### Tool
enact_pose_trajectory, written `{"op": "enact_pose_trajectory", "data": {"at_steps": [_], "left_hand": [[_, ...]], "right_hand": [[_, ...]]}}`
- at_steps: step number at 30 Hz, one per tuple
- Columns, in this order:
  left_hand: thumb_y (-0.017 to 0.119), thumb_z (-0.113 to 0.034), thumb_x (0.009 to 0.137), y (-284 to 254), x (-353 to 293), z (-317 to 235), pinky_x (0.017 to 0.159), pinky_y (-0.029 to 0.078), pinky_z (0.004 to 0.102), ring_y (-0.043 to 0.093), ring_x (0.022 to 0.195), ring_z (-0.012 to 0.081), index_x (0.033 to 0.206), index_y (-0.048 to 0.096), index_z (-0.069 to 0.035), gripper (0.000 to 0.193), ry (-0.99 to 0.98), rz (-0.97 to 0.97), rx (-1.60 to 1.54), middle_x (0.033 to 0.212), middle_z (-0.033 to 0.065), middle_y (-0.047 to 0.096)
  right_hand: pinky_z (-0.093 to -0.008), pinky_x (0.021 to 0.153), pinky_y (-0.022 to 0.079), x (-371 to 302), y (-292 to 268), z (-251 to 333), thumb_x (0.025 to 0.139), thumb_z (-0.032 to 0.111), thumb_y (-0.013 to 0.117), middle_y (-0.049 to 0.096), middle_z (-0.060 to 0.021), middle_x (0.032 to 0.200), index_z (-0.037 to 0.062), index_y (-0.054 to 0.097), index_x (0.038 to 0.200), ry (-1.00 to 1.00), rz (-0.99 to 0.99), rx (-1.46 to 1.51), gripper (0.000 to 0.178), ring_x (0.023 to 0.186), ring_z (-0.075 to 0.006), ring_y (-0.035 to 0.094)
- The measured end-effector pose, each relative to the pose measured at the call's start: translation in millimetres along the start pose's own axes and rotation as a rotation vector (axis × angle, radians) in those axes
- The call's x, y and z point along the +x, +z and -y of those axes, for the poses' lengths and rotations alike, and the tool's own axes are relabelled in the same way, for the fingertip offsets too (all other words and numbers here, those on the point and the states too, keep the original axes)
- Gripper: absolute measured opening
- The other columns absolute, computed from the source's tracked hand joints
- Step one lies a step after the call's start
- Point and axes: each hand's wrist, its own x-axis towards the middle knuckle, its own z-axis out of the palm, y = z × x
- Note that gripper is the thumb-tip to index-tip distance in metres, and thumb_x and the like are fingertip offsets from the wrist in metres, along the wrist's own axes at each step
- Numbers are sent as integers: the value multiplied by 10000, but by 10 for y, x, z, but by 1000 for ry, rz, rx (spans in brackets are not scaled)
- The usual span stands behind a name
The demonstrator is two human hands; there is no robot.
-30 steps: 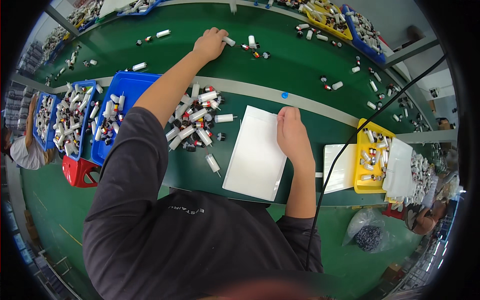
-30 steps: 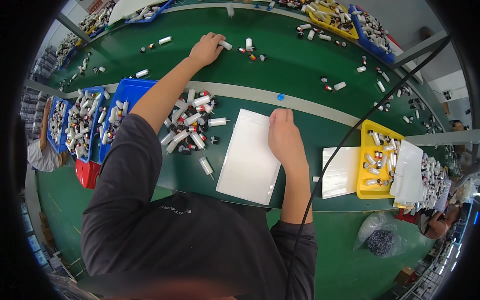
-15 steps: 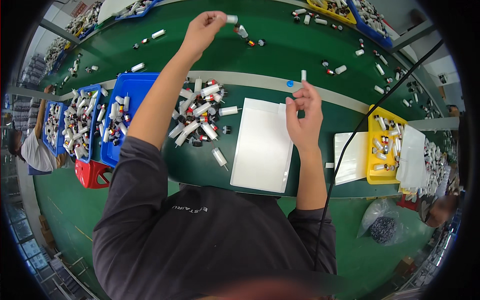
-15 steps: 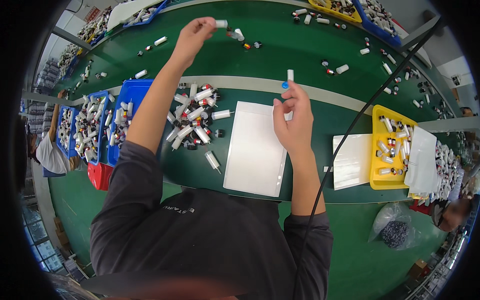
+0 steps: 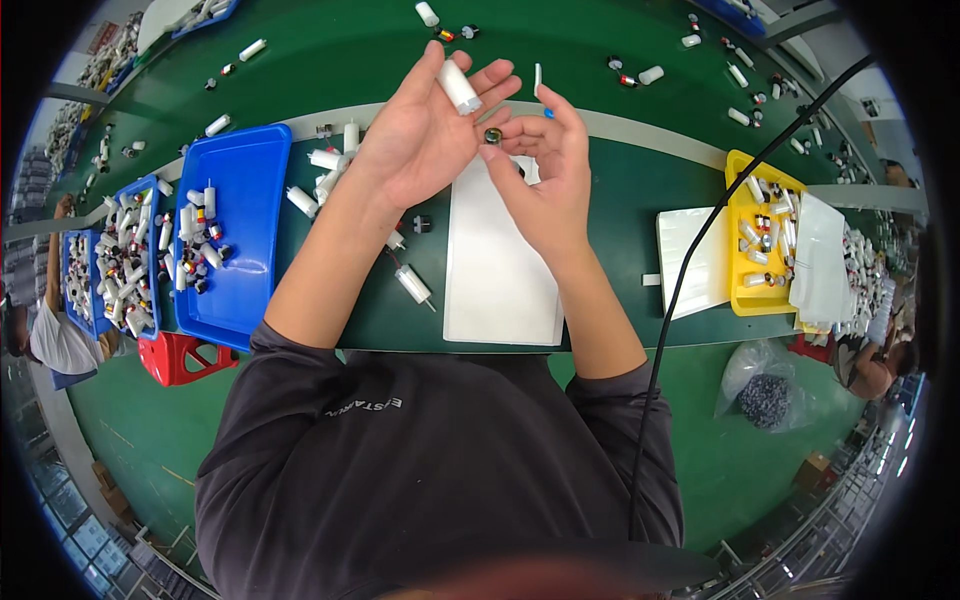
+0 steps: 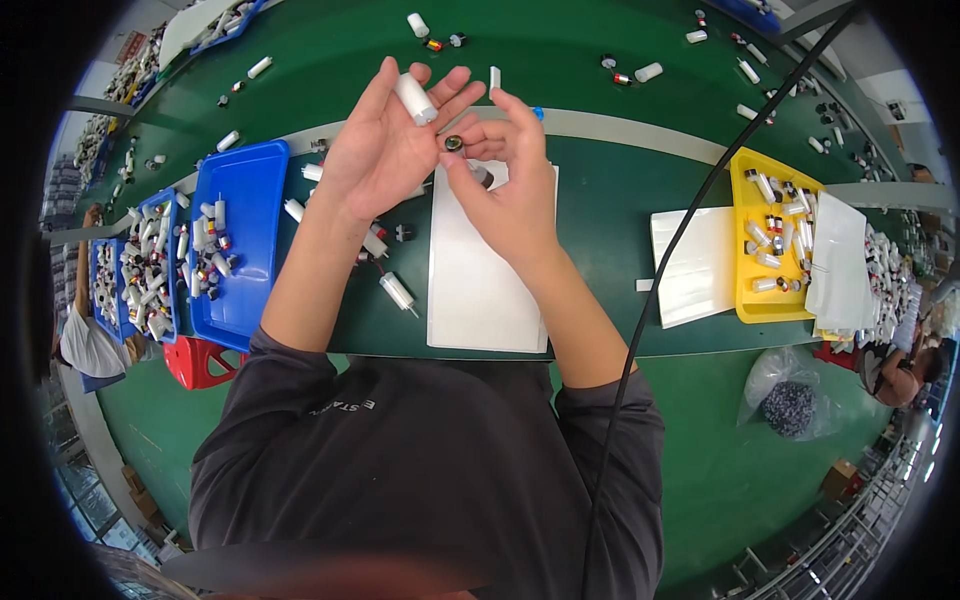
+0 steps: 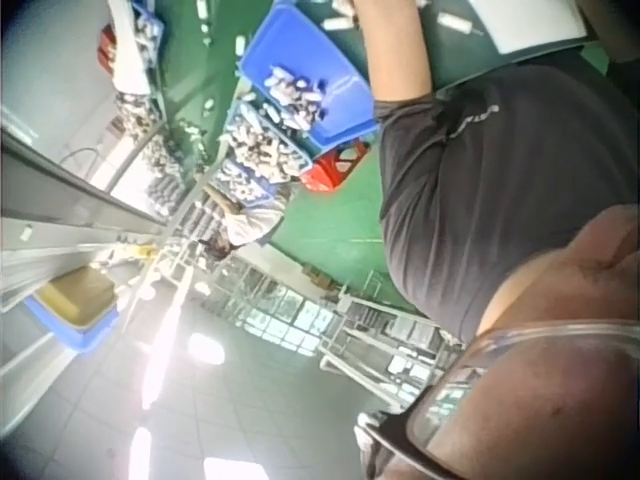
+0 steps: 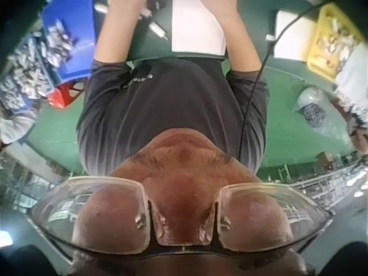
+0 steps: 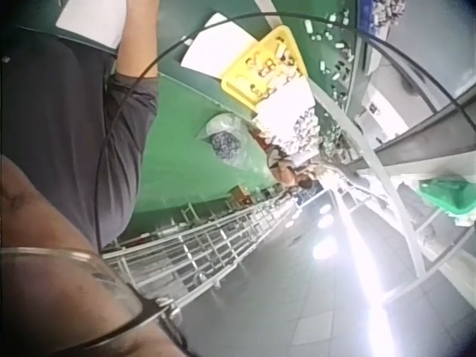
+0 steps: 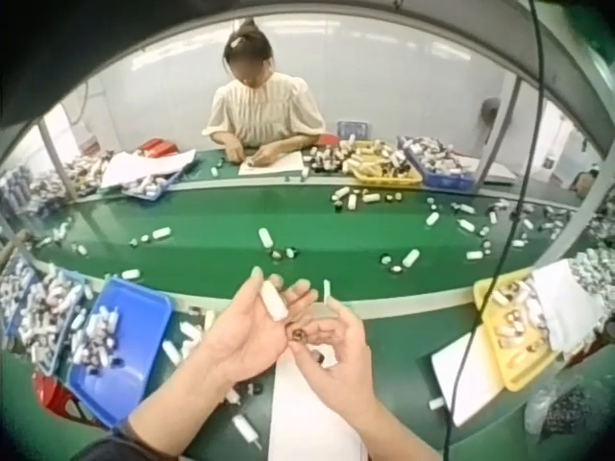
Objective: The person picks up a motor and a plastic tube, wraps a white sticker around the motor, and inserts it into the tube. They repeat this process for several units, placing them into a blue tray and occasionally moving sheets of paper.
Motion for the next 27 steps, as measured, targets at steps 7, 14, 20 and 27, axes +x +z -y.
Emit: {"op": "enact_pose_trajectory", "data": {"at_steps": [7, 14, 20, 27], "left_hand": [[476, -285, 1044, -69, -23, 66, 1164, 356, 415, 443, 1408, 289, 1413, 505, -28, 450, 70, 203, 421, 1478, 181, 493], [592, -12, 975, -44, -32, 77, 1067, 487, 339, 605, 1234, 206, 1395, 524, 37, 428, 83, 238, 958, 1336, 136, 617], [655, -24, 957, -115, 9, 63, 992, 544, 310, 666, 1118, 176, 1298, 599, 42, 351, 114, 150, 1014, 1217, 117, 676], [625, -31, 976, -158, 24, -29, 953, 551, 275, 682, 1051, 148, 1254, 640, 33, 286, 156, 51, 1007, 1192, 117, 694]], "right_hand": [[-283, 758, 564, 35, -131, 19, 892, -63, 675, 677, -137, 1030, 19, 276, 1472, 301, -135, 509, 709, 919, -172, 695], [-267, 803, 572, 42, -144, 11, 919, -56, 655, 608, -106, 1087, 13, 313, 1430, 297, -197, 523, 618, 1035, -166, 678], [-263, 833, 535, -15, -87, -77, 929, -47, 651, 567, -96, 1143, 12, 363, 1390, 120, -130, 327, 547, 986, -151, 649], [-213, 794, 499, 34, -211, -43, 937, -23, 664, 623, -66, 1072, -9, 597, 1156, -89, -270, 141, 229, 906, -103, 621]]}}
